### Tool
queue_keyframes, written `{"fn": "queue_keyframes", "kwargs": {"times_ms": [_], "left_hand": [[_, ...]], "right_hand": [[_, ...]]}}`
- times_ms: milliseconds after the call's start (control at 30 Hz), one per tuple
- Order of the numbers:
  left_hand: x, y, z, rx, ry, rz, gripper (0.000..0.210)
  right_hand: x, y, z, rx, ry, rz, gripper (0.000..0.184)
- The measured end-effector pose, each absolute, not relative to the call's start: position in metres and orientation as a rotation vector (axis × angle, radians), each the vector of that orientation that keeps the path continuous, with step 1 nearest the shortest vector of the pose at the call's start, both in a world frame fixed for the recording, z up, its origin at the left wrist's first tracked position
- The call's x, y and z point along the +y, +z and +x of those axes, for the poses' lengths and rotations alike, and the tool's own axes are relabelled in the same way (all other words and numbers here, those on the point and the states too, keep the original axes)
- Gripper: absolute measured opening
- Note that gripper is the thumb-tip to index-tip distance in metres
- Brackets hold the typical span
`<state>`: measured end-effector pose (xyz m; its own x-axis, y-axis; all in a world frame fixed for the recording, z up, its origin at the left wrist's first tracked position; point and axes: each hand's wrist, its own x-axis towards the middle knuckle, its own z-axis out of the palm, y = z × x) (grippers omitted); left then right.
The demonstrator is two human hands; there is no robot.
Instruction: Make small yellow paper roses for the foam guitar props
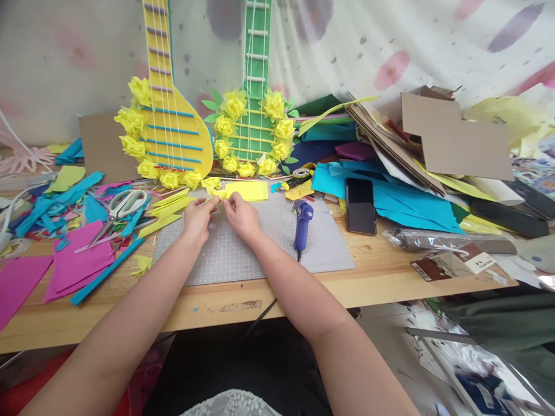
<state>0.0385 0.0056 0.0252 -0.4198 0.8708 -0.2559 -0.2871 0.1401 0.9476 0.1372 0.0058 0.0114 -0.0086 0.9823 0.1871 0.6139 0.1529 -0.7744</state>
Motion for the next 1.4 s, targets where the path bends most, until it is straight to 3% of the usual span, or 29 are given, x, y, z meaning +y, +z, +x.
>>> {"fn": "queue_keyframes", "kwargs": {"times_ms": [167, 367, 867, 1100, 1400], "left_hand": [[0.008, 0.021, 0.033, 1.422, 1.663, 0.826, 0.025], [0.012, 0.008, 0.025, 1.416, 1.706, 1.265, 0.031], [0.012, 0.007, 0.03, 1.408, 1.547, 1.095, 0.011], [0.01, 0.007, 0.031, 1.482, 1.609, 1.216, 0.008], [0.01, 0.007, 0.04, 1.254, 1.649, 0.893, 0.007]], "right_hand": [[0.012, 0.008, 0.141, -1.605, 0.681, -1.554, 0.025], [0.013, 0.007, 0.141, -1.602, 0.683, -1.55, 0.025], [0.009, 0.009, 0.142, -1.657, 0.598, -1.589, 0.024], [0.003, 0.016, 0.141, -1.773, 0.429, -1.6, 0.024], [-0.002, 0.021, 0.137, -1.981, 0.228, -1.534, 0.03]]}}
